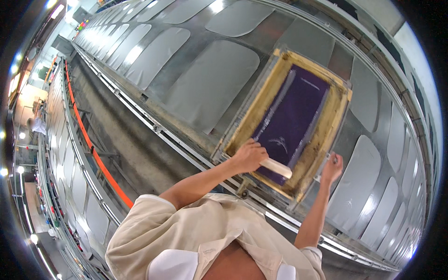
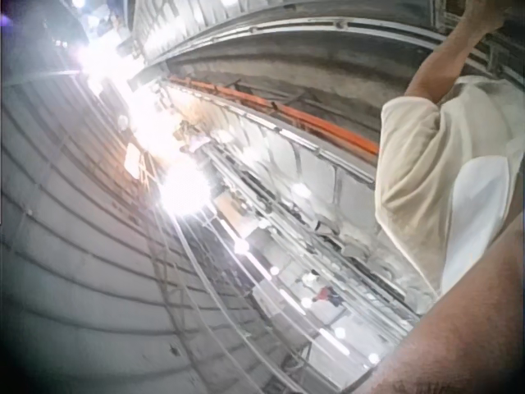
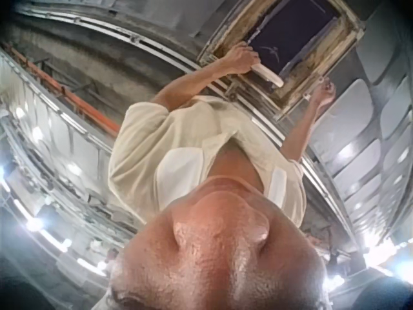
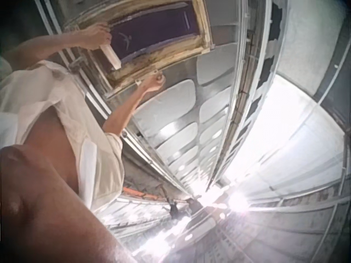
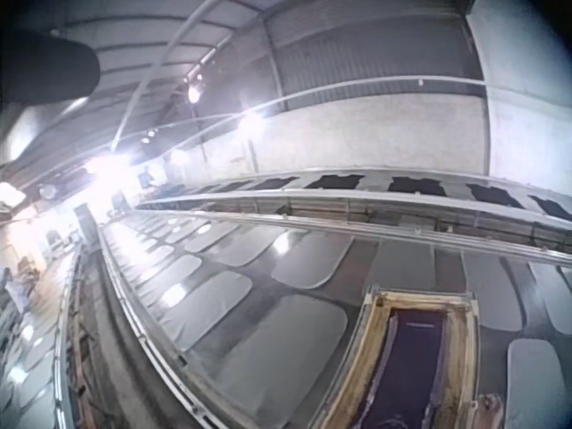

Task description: The person repeatedly rolls a white squeegee over a purple screen-printing frame to spread ink evenly across the mesh. The person maintains a steady rhythm and consistent pressure throughout the process.

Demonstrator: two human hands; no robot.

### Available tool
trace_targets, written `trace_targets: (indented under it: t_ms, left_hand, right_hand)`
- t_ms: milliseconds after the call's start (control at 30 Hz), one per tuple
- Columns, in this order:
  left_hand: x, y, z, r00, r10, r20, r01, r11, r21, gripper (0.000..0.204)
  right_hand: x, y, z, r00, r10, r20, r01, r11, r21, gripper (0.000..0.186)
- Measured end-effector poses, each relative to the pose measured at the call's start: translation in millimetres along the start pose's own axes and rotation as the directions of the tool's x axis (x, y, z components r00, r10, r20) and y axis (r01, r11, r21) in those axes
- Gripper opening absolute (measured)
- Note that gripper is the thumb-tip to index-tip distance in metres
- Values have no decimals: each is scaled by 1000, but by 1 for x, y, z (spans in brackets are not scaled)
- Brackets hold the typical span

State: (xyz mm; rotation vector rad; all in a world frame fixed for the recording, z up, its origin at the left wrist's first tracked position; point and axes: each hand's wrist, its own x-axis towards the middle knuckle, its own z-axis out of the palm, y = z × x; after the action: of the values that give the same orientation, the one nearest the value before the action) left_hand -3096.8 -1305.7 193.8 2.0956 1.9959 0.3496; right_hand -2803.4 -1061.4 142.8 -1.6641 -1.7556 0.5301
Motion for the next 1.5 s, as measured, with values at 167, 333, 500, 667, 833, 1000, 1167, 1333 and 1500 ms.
trace_targets:
  t_ms: [167,333,500,667,833,1000,1167,1333,1500]
  left_hand:
    - [-53,-129,-49,1000,-20,-6,20,999,27,21]
    - [-128,-279,-115,984,77,-161,-72,997,40,26]
    - [-186,-310,-130,976,127,-178,-122,992,39,40]
    - [-199,-320,-121,965,191,-178,-180,981,74,45]
    - [-172,-334,-109,946,240,-218,-221,969,111,34]
    - [-66,-378,-113,939,247,-239,-219,966,137,23]
    - [96,-438,-124,931,266,-250,-240,962,132,31]
    - [224,-478,-149,971,201,-132,-187,976,108,22]
    - [281,-486,-194,995,80,67,-88,989,122,36]
  right_hand:
    - [-77,-111,124,999,45,-15,-40,968,249,23]
    - [-131,-253,236,985,166,46,-171,927,334,23]
    - [-140,-286,256,989,140,48,-147,949,279,25]
    - [-140,-288,253,982,188,33,-190,956,223,24]
    - [-136,-285,256,966,249,75,-255,963,84,25]
    - [-133,-285,256,968,199,153,-191,980,-62,26]
    - [-68,-323,258,949,-158,272,154,987,35,33]
    - [49,-402,311,806,-510,300,489,860,148,47]
    - [146,-457,357,621,-298,725,546,828,-127,44]
